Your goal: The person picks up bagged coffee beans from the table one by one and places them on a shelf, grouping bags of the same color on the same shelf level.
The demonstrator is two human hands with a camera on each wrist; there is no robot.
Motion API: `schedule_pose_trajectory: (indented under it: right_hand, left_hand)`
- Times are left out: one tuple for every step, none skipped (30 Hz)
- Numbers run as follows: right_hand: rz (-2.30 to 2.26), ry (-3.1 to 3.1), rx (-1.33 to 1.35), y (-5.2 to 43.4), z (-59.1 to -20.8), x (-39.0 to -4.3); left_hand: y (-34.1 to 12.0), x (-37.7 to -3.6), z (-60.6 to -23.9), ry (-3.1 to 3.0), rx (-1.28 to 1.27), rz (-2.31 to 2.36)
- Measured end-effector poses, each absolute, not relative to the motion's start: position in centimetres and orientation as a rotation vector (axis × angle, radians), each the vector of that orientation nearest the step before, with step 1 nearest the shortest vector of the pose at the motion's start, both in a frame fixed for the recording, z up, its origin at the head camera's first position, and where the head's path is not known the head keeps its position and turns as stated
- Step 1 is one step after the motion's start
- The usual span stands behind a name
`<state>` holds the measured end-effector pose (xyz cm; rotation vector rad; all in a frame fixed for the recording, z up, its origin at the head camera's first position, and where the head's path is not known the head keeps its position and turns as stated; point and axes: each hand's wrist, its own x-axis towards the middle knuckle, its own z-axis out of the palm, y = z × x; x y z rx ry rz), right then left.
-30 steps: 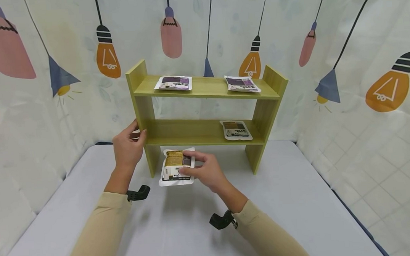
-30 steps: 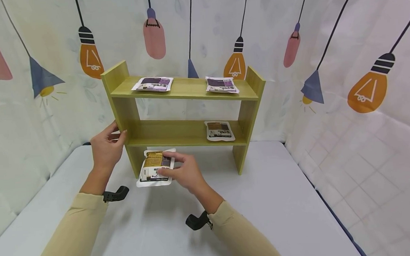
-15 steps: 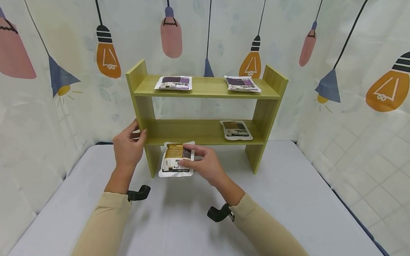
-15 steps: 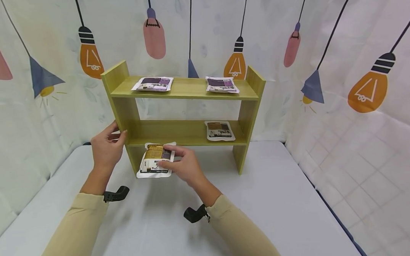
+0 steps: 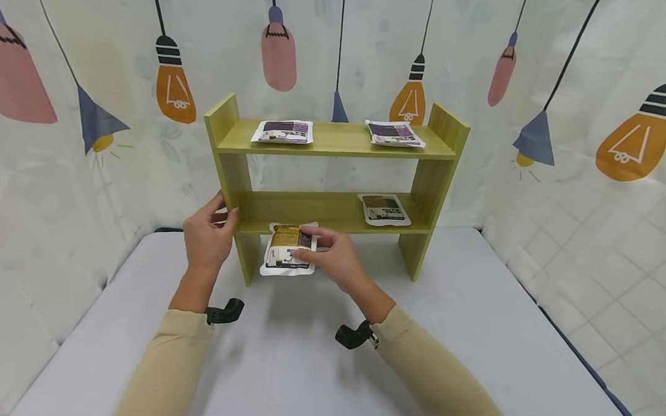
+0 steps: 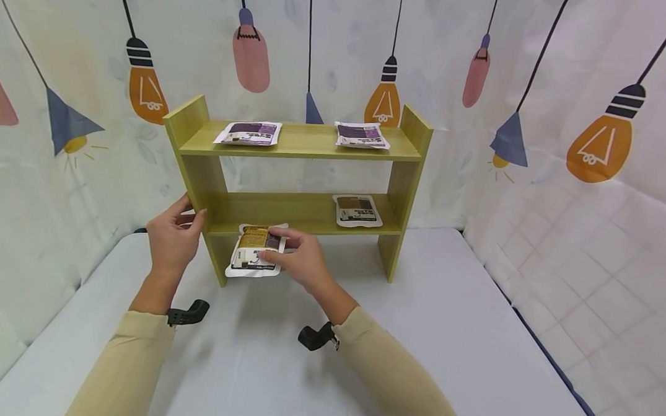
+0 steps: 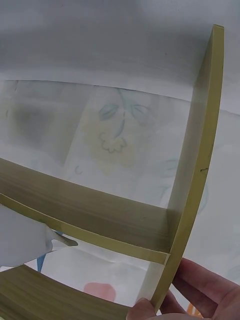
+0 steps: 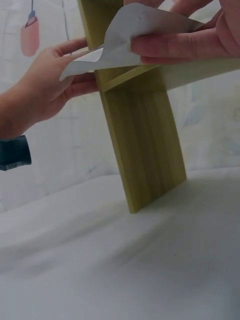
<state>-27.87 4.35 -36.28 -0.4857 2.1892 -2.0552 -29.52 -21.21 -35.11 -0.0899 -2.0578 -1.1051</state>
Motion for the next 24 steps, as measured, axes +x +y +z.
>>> schedule_pose_trajectory:
  right_hand:
    - [-2.056, 2.192, -0.493, 4.4, -36.3, -28.0]
    - [-2.057, 2.194, -0.496, 4.4, -36.2, -28.0]
    - [-2.058, 2.196, -0.497, 4.4, -36.3, -28.1]
    - [-2.060, 2.198, -0.497, 4.3, -36.3, -28.2]
    - [-2.062, 2.200, -0.497, 4.3, -36.2, -28.2]
    - [-2.064, 2.201, -0.495, 4.3, -36.2, -28.3]
    - [-2.067, 2.203, -0.494, 4.3, -36.1, -28.3]
    - [-2.071, 2.207, -0.491, 4.3, -36.1, -28.4]
    - [-2.074, 2.211, -0.489, 4.3, -36.0, -28.4]
    - [-2.078, 2.214, -0.488, 4.2, -36.0, -28.4]
    - [-2.086, 2.210, -0.487, 4.2, -35.9, -28.4]
    - [-2.091, 2.212, -0.489, 4.2, -35.8, -28.5]
    - [-2.095, 2.215, -0.487, 4.1, -35.7, -28.5]
    - [-2.100, 2.213, -0.489, 4.1, -35.6, -28.5]
    - [-2.105, 2.210, -0.488, 4.1, -35.6, -28.5]
    - [-2.111, 2.204, -0.483, 4.1, -35.5, -28.5]
    - [-2.114, 2.200, -0.478, 4.0, -35.4, -28.5]
    - [-2.113, 2.201, -0.469, 4.0, -35.3, -28.5]
    - [-2.115, 2.196, -0.459, 4.0, -35.3, -28.5]
    - [-2.117, 2.189, -0.447, 4.0, -35.3, -28.5]
    - [-2.118, 2.184, -0.434, 4.0, -35.3, -28.5]
    - [-2.119, 2.176, -0.424, 4.0, -35.2, -28.5]
    - [-2.119, 2.173, -0.418, 4.0, -35.2, -28.6]
    - [-2.122, 2.162, -0.413, 4.0, -35.2, -28.6]
  left_hand:
    - [-21.2, -29.5, -35.1, -2.059, -0.088, -1.102]
    - [-21.2, -29.6, -35.1, -2.060, -0.087, -1.101]
    - [-21.2, -29.6, -35.0, -2.060, -0.087, -1.098]
    - [-21.2, -29.6, -35.0, -2.059, -0.086, -1.100]
    - [-21.2, -29.6, -35.0, -2.060, -0.085, -1.102]
    - [-21.2, -29.5, -35.0, -2.060, -0.084, -1.103]
    - [-21.2, -29.5, -35.0, -2.061, -0.082, -1.104]
    - [-21.2, -29.5, -35.0, -2.061, -0.082, -1.107]
    - [-21.2, -29.5, -35.0, -2.061, -0.083, -1.107]
    - [-21.2, -29.5, -35.0, -2.061, -0.083, -1.108]
    - [-21.2, -29.5, -35.0, -2.060, -0.086, -1.108]
    - [-21.2, -29.5, -34.9, -2.059, -0.088, -1.107]
    - [-21.2, -29.5, -35.0, -2.058, -0.089, -1.105]
    - [-21.2, -29.5, -35.0, -2.056, -0.090, -1.104]
    - [-21.2, -29.5, -35.0, -2.056, -0.089, -1.102]
    - [-21.2, -29.5, -35.0, -2.056, -0.089, -1.102]
    - [-21.2, -29.4, -35.0, -2.055, -0.089, -1.103]
    - [-21.2, -29.4, -35.0, -2.056, -0.088, -1.102]
    - [-21.2, -29.4, -35.0, -2.058, -0.086, -1.101]
    - [-21.2, -29.4, -35.0, -2.059, -0.085, -1.102]
    - [-21.2, -29.4, -35.0, -2.059, -0.087, -1.104]
    - [-21.2, -29.4, -35.0, -2.059, -0.088, -1.107]
    - [-21.2, -29.4, -35.0, -2.060, -0.088, -1.106]
    - [-21.1, -29.4, -34.9, -2.061, -0.086, -1.106]
